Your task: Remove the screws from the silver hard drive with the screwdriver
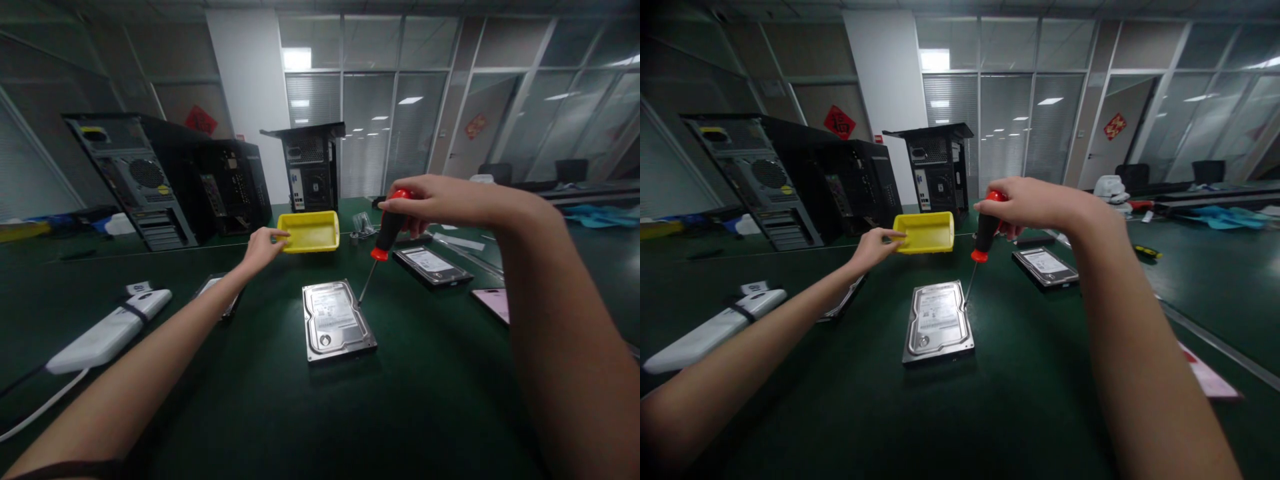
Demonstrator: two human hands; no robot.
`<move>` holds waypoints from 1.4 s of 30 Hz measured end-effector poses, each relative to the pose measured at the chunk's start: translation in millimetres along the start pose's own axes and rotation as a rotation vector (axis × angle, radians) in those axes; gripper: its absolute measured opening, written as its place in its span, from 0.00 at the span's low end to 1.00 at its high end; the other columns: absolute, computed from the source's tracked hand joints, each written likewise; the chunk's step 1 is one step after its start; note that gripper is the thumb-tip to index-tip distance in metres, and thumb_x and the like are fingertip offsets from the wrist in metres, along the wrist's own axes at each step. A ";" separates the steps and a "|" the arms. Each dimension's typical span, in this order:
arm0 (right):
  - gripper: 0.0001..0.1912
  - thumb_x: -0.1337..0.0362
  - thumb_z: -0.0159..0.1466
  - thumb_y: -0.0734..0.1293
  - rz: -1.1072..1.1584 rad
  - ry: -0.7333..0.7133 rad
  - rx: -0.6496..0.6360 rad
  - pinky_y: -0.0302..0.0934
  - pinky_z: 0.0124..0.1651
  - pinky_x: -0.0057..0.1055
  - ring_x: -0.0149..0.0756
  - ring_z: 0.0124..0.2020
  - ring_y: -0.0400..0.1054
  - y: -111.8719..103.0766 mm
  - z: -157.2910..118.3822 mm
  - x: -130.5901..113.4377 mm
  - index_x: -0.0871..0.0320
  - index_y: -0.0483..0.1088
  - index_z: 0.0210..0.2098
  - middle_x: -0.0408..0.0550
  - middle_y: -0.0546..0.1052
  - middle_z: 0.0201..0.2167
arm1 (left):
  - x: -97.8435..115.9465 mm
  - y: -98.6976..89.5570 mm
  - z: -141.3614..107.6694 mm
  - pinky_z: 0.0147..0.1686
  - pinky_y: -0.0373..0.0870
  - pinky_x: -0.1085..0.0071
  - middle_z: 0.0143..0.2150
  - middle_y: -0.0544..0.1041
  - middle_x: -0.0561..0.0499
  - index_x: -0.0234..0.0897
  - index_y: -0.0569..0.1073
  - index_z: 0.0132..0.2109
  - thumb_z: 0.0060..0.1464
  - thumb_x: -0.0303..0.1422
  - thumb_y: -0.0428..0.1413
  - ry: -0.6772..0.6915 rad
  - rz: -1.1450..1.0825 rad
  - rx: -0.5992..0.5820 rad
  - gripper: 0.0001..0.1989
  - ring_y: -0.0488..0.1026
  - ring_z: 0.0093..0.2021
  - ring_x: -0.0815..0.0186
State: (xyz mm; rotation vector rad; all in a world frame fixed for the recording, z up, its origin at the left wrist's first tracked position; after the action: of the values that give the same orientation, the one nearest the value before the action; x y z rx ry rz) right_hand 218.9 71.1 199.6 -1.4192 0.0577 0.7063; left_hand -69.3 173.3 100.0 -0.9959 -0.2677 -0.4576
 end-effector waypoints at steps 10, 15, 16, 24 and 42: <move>0.15 0.51 0.60 0.63 0.009 -0.054 0.026 0.66 0.25 0.32 0.33 0.24 0.70 -1.4 1.8 -0.9 0.58 0.65 0.32 0.48 0.75 0.27 | -7.6 -55.4 9.4 0.38 0.73 0.71 0.43 0.78 0.48 0.38 0.77 0.47 0.54 0.36 0.56 -0.084 -0.057 0.073 0.14 0.77 0.29 0.67; 0.16 0.50 0.60 0.63 0.008 -0.062 0.011 0.66 0.27 0.33 0.34 0.24 0.70 -0.5 1.5 -0.1 0.58 0.65 0.33 0.48 0.74 0.25 | -8.0 -39.5 -9.9 0.38 0.74 0.70 0.48 0.77 0.46 0.37 0.77 0.47 0.56 0.33 0.53 -0.068 -0.078 0.034 0.13 0.76 0.35 0.65; 0.15 0.50 0.60 0.63 0.003 -0.057 0.012 0.66 0.27 0.34 0.34 0.24 0.70 -0.7 1.3 -0.2 0.58 0.65 0.33 0.48 0.74 0.25 | -7.9 -34.0 -13.7 0.38 0.74 0.69 0.47 0.77 0.45 0.36 0.78 0.46 0.56 0.32 0.54 -0.064 -0.077 0.015 0.13 0.76 0.34 0.65; 0.14 0.52 0.61 0.62 -0.037 -0.038 0.004 0.66 0.28 0.33 0.34 0.25 0.70 -0.8 -0.5 -3.6 0.58 0.64 0.33 0.48 0.74 0.26 | -1.3 9.9 -33.6 0.49 0.71 0.63 0.46 0.70 0.41 0.31 0.73 0.53 0.54 0.25 0.53 0.017 -0.069 -0.011 0.19 0.71 0.47 0.57; 0.18 0.52 0.60 0.64 0.262 -0.280 0.151 0.67 0.31 0.29 0.32 0.32 0.69 -7.6 9.2 -7.3 0.58 0.61 0.42 0.48 0.70 0.36 | -0.9 48.9 -81.9 0.47 0.73 0.66 0.46 0.61 0.46 0.37 0.73 0.52 0.55 0.28 0.49 0.117 -0.135 -0.080 0.18 0.69 0.47 0.61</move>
State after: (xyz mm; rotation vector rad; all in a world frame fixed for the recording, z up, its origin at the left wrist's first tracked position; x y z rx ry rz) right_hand 213.3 76.6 211.2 -1.1685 0.0766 1.0894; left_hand -45.5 126.1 20.5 -1.0285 -0.2138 -0.6510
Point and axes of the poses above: each hand's wrist, its own z-axis towards the middle knuckle, its own y-axis out of the palm, x = y × z, the point moved 8 cm from there along z, towards the middle knuckle
